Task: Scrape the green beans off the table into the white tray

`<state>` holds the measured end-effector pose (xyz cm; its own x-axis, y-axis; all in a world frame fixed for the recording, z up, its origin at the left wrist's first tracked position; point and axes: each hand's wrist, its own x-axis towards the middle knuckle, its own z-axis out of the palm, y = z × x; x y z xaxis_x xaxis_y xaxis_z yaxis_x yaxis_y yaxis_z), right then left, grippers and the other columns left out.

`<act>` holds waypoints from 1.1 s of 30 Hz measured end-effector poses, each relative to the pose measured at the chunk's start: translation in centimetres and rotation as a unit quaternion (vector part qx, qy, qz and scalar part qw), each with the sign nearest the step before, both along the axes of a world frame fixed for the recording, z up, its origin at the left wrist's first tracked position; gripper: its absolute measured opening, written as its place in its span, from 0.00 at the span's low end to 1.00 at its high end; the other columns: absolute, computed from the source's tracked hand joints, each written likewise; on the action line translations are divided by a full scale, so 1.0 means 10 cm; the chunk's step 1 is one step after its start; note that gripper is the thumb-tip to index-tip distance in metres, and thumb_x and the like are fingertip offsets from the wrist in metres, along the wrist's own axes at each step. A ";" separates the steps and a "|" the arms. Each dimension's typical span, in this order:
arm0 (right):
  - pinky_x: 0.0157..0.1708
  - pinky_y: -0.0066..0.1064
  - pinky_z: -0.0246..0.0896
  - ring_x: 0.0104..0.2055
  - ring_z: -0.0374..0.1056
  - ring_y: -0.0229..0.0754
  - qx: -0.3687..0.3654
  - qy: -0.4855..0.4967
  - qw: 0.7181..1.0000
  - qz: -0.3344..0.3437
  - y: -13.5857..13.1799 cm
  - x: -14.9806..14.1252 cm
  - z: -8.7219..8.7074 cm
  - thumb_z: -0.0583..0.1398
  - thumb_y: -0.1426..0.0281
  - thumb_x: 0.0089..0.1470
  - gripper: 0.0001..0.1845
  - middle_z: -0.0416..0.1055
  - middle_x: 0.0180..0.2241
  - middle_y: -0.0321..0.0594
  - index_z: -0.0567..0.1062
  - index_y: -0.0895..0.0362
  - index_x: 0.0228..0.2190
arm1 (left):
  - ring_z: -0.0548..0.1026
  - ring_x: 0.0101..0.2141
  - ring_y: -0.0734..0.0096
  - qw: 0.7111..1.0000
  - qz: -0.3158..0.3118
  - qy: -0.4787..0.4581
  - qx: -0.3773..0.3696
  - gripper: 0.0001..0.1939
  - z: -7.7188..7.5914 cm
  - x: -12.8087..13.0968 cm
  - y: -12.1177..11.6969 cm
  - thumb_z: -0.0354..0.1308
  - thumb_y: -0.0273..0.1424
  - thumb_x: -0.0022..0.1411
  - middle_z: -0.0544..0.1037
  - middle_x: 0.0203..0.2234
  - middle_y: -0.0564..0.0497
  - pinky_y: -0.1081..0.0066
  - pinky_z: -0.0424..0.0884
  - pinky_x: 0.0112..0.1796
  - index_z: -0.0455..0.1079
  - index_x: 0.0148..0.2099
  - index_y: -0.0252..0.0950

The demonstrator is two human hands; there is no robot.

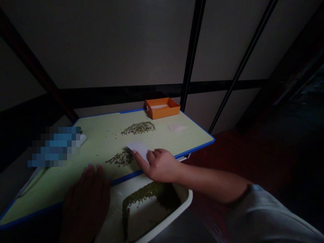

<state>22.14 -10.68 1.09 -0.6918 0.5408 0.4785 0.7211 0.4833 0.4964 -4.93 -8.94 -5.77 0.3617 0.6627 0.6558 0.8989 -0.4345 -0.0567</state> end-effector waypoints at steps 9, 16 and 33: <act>0.30 0.38 0.72 0.32 0.77 0.49 -0.144 0.039 0.952 -0.267 0.17 0.31 0.11 0.49 0.82 0.61 0.34 0.78 0.35 0.56 0.58 0.61 0.68 | 0.71 0.59 0.34 0.998 -0.015 0.046 0.047 0.32 -0.02 -0.04 -0.01 0.36 0.33 0.67 0.74 0.56 0.26 0.39 0.71 0.52 0.52 0.70 0.27; 0.32 0.35 0.72 0.34 0.78 0.49 -0.136 0.091 0.933 -0.320 0.19 0.46 0.16 0.52 0.81 0.60 0.35 0.79 0.36 0.55 0.60 0.60 0.67 | 0.68 0.62 0.37 1.000 -0.003 0.026 0.014 0.33 0.00 -0.02 -0.03 0.34 0.33 0.67 0.74 0.57 0.29 0.37 0.71 0.53 0.45 0.73 0.34; 0.37 0.37 0.74 0.41 0.80 0.51 -0.189 0.123 0.914 -0.337 0.71 0.48 0.40 0.47 0.79 0.65 0.32 0.80 0.40 0.59 0.54 0.64 0.68 | 0.70 0.60 0.34 0.994 -0.043 0.067 0.068 0.38 0.01 -0.10 0.01 0.38 0.31 0.66 0.77 0.55 0.31 0.35 0.73 0.47 0.30 0.75 0.38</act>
<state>26.93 -3.60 5.13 -0.0374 0.9634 0.2653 0.9858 -0.0080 0.1678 -5.91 -8.81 -5.66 0.5036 0.5342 0.6790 0.8391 -0.4895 -0.2373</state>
